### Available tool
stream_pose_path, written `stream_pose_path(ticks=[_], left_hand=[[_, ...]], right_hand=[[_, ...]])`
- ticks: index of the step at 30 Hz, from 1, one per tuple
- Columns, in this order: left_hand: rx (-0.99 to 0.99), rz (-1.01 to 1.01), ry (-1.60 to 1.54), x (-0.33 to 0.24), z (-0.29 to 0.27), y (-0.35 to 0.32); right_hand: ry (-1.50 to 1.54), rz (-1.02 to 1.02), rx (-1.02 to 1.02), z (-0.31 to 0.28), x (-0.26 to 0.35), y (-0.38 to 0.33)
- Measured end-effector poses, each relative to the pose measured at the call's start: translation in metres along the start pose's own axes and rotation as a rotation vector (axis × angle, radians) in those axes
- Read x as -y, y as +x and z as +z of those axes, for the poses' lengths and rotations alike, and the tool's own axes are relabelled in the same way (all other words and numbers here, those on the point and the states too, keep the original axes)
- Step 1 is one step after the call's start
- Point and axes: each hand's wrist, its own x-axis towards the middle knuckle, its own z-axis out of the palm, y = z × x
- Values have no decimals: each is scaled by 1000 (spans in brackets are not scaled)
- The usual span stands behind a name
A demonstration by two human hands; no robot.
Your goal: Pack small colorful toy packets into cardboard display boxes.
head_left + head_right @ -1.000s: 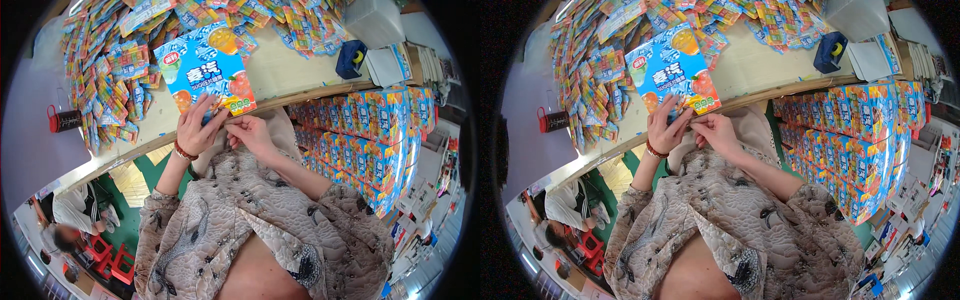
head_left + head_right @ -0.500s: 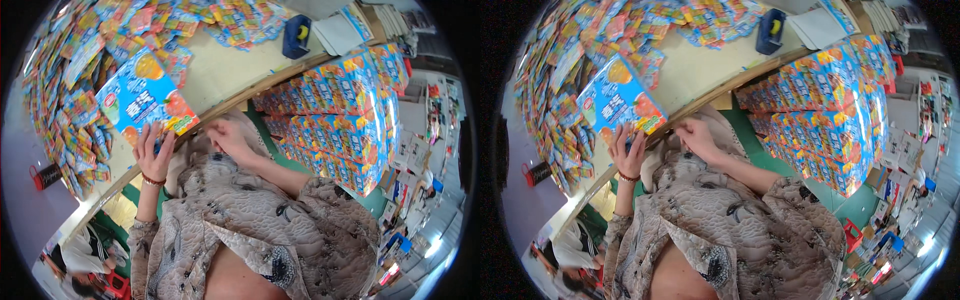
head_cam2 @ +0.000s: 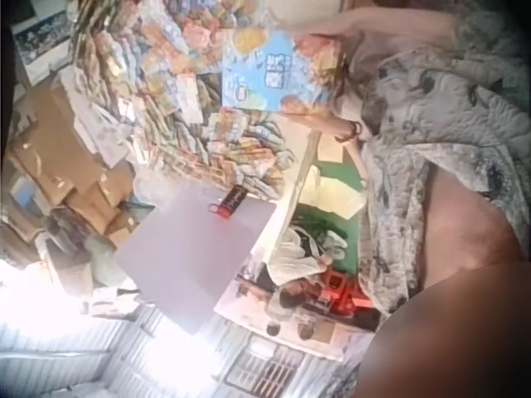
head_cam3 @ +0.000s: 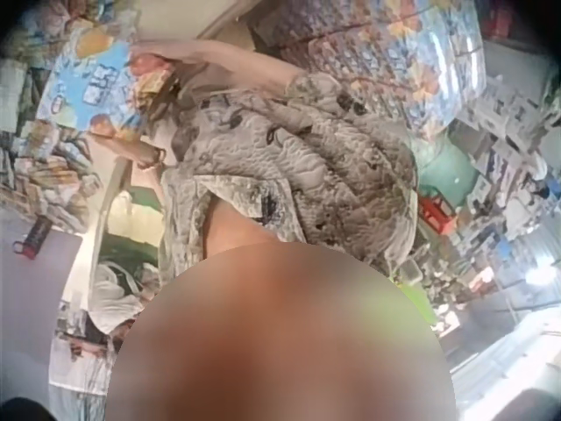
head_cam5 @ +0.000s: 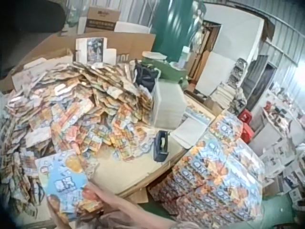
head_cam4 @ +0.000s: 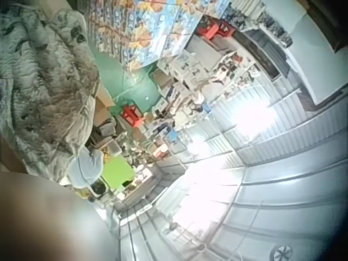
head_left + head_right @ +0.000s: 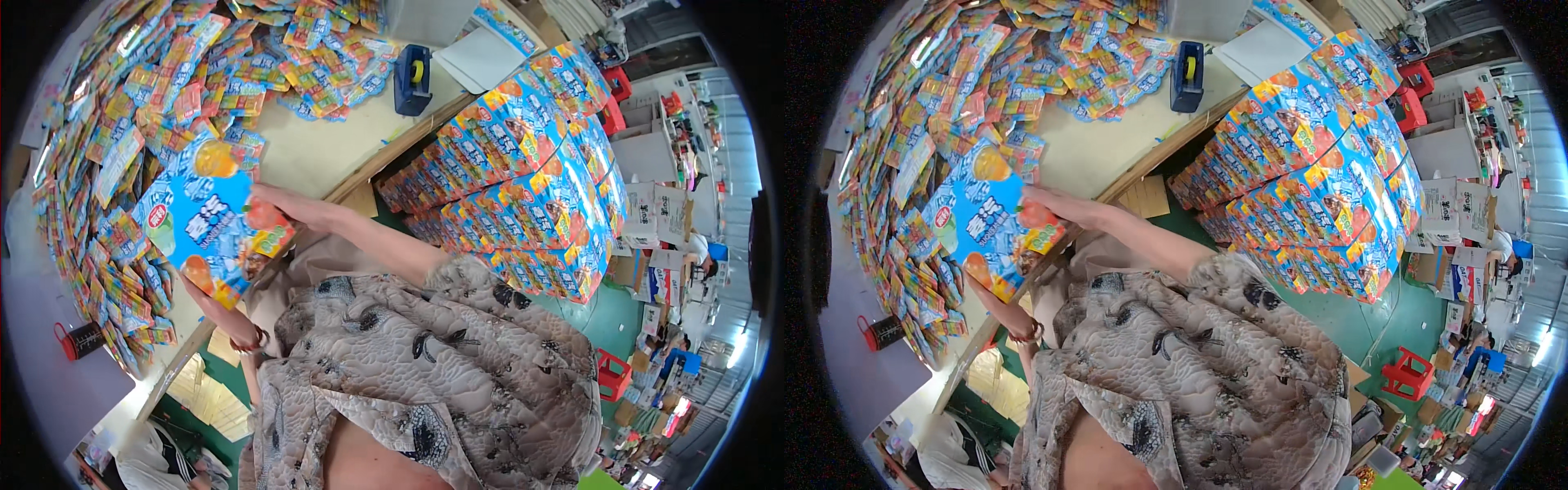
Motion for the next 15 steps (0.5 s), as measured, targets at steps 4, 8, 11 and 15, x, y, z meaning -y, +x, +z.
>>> stream_pose_path(ticks=[4, 8, 11, 15], left_hand=[[313, 415, -87, -117, 2, -8], [587, 569, -458, -169, 12, -4], [721, 779, -858, -198, 29, 10], [986, 489, -1524, -229, -13, 2]], right_hand=[[1, 108, -242, -7, 45, -76], [82, -308, -539, -49, 82, -164], [323, -723, -371, -114, 93, -259], [139, -835, -1279, -150, 147, -361]])
